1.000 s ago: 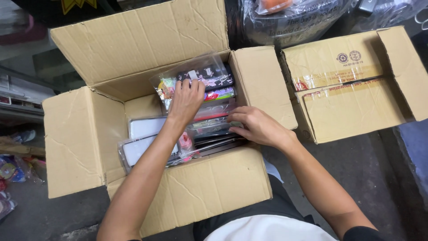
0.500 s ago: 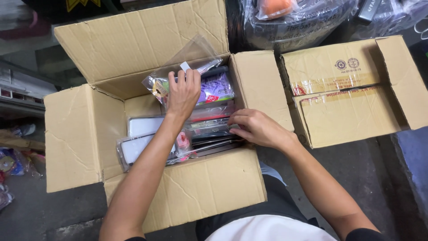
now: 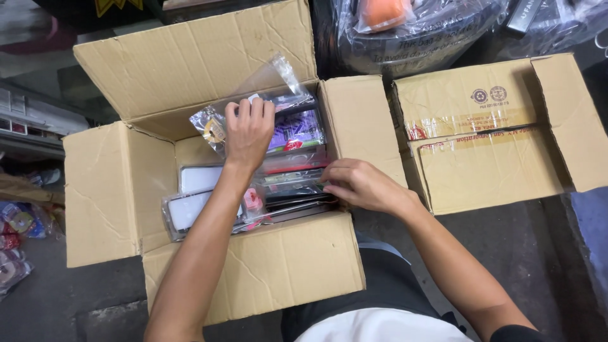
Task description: Inspecting and organizing a variety of packaged phone cases within a cardboard shipping box.
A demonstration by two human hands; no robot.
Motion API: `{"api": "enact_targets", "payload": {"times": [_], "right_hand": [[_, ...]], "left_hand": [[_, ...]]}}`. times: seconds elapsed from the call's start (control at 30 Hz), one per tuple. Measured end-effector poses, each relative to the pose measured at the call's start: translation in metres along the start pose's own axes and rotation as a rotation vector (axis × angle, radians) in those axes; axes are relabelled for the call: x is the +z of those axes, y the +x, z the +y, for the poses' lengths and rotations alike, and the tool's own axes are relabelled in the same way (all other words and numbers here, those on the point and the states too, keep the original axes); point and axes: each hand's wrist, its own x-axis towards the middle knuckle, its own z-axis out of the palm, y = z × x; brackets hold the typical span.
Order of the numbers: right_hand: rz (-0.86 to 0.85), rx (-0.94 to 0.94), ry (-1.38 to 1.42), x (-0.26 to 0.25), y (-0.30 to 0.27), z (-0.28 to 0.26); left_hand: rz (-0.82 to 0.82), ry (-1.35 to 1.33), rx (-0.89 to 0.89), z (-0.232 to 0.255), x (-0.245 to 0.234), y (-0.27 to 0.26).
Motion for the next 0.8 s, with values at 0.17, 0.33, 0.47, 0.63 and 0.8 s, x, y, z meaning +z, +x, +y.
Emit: {"api": "enact_targets", "payload": {"times": [0.17,0.33,0.47,0.63,0.8], "right_hand": [[0.024,-0.005,0.052,-0.008,-0.003,0.004],[0.1,0.036,0.083,-0.015,-0.002,0.009],[0.252,0.093,0.209,-0.02,0.0,0.013],[0.322,0.063,0.518,-0.014,-0.005,0.032],[0.323,0.23,0.877,-0.006,-0.016,0.053]], "left_hand": [[0.06,-0.173,-0.147,0.002,-0.038,0.005],[0.046,-0.54,-0.43,0.015,-0.075,0.006],[0.0,-1.056,-0.715,0.031,-0.094,0.004],[-0.069,-1.479,-0.85,0.063,-0.077,-0.022],[-0.061,-1.972,-0.864,0.089,-0.079,-0.027]]}}
